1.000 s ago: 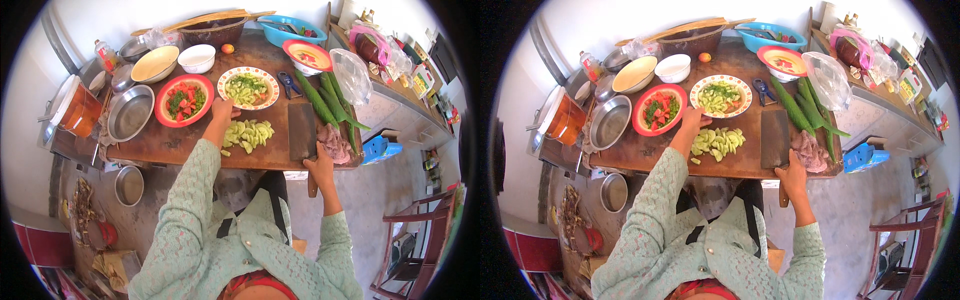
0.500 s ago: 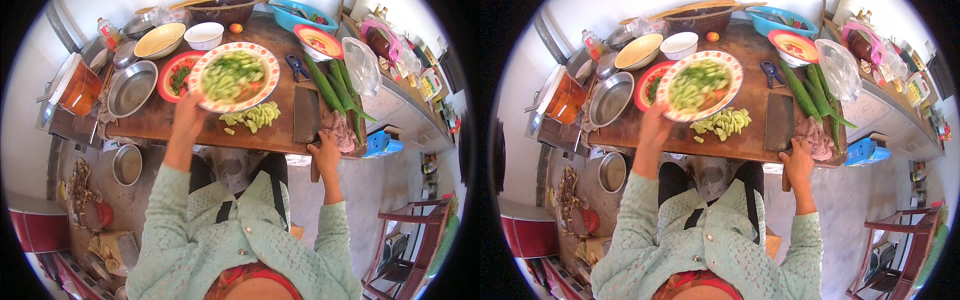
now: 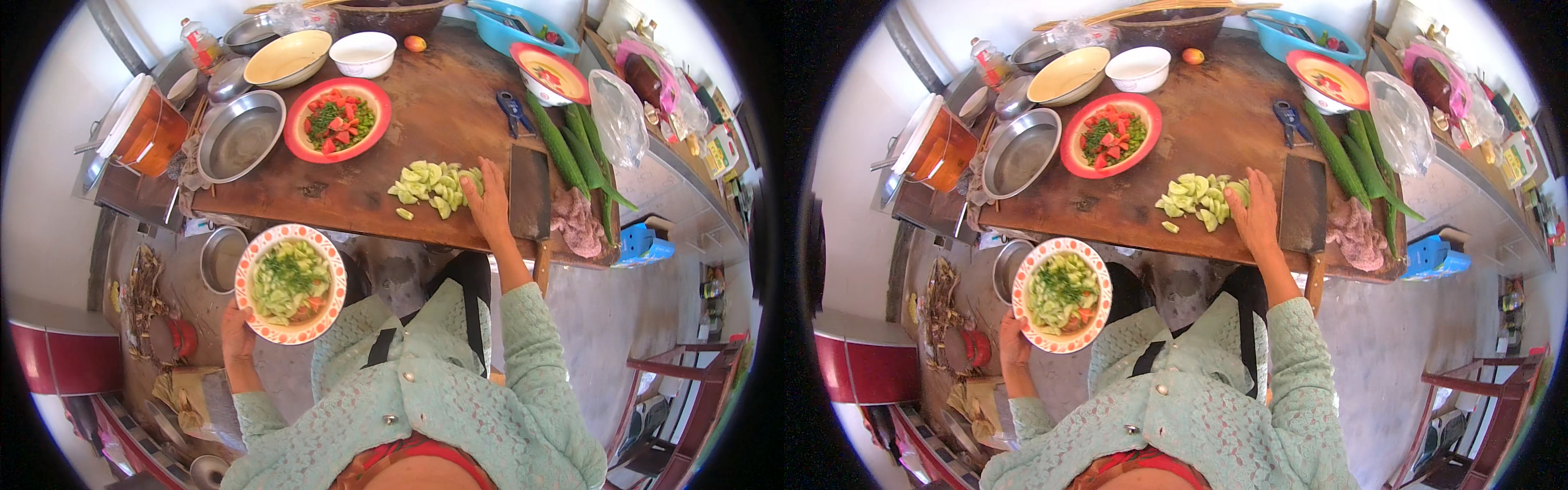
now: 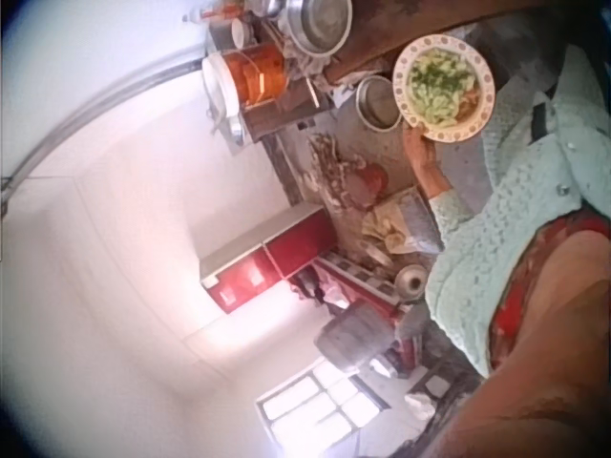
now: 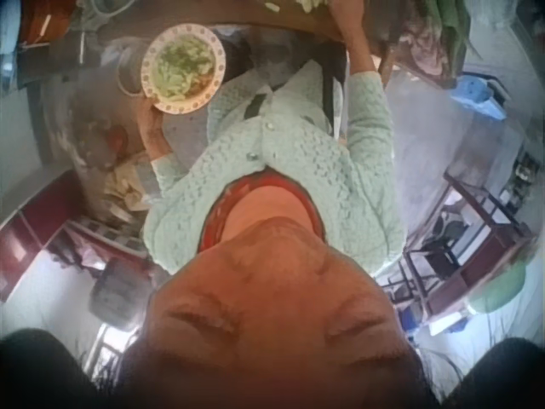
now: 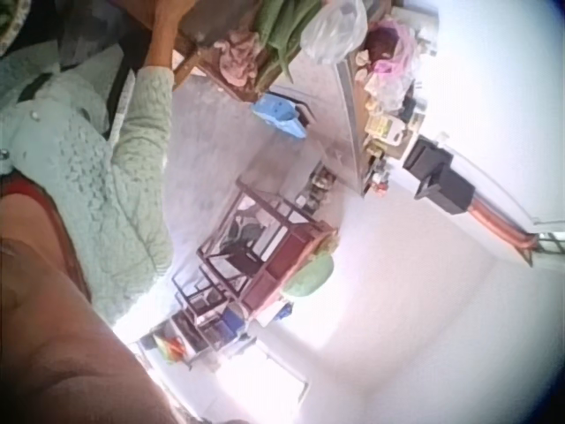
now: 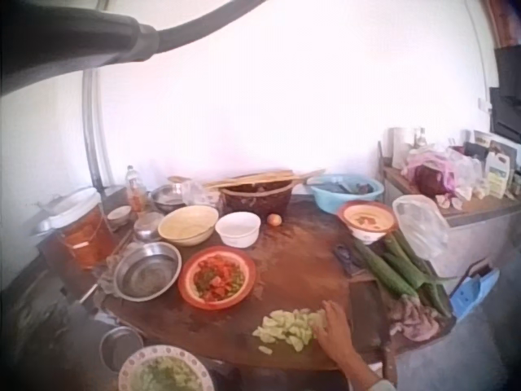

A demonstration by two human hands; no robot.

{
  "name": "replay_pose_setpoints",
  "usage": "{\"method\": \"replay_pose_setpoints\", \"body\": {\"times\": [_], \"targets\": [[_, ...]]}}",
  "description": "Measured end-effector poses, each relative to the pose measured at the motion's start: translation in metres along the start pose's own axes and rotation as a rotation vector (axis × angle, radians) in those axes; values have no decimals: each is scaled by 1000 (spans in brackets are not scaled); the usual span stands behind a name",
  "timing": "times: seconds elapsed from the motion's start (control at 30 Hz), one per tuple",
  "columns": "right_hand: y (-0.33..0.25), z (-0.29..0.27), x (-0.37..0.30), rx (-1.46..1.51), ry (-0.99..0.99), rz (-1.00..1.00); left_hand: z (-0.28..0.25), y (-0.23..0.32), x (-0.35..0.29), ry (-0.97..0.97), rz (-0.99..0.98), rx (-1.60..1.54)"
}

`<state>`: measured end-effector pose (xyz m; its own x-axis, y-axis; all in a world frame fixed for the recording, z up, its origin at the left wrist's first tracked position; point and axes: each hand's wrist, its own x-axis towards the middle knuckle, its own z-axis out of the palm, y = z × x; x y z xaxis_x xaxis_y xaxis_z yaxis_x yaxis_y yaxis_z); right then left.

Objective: The person wipes bowls with a cloth, then slices a cucumber on a wooden cutting board using a large knife. The sliced cucumber is transferred to a plate. The person then wipes the cutting board and tends to a wood-burning stove by adding kindling.

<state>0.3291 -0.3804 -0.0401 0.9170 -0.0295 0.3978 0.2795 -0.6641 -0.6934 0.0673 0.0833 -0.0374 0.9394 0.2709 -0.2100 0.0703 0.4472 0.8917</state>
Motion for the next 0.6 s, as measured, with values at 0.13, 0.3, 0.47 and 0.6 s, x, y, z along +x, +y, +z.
{"method": "replay_pose_setpoints", "body": {"times": [0.13,0.3,0.47,0.6], "targets": [[-8,21,16,-50,-77,1,-5,-52,-8,79,-74,-32],[-22,40,25,-154,-150,-136,33,-96,9,-34,-208,-80],[-25,42,25,-68,-219,-146,82,-131,37,-120,-229,-101],[-31,38,13,0,-204,-114,118,-143,52,-187,-224,-164]]}}
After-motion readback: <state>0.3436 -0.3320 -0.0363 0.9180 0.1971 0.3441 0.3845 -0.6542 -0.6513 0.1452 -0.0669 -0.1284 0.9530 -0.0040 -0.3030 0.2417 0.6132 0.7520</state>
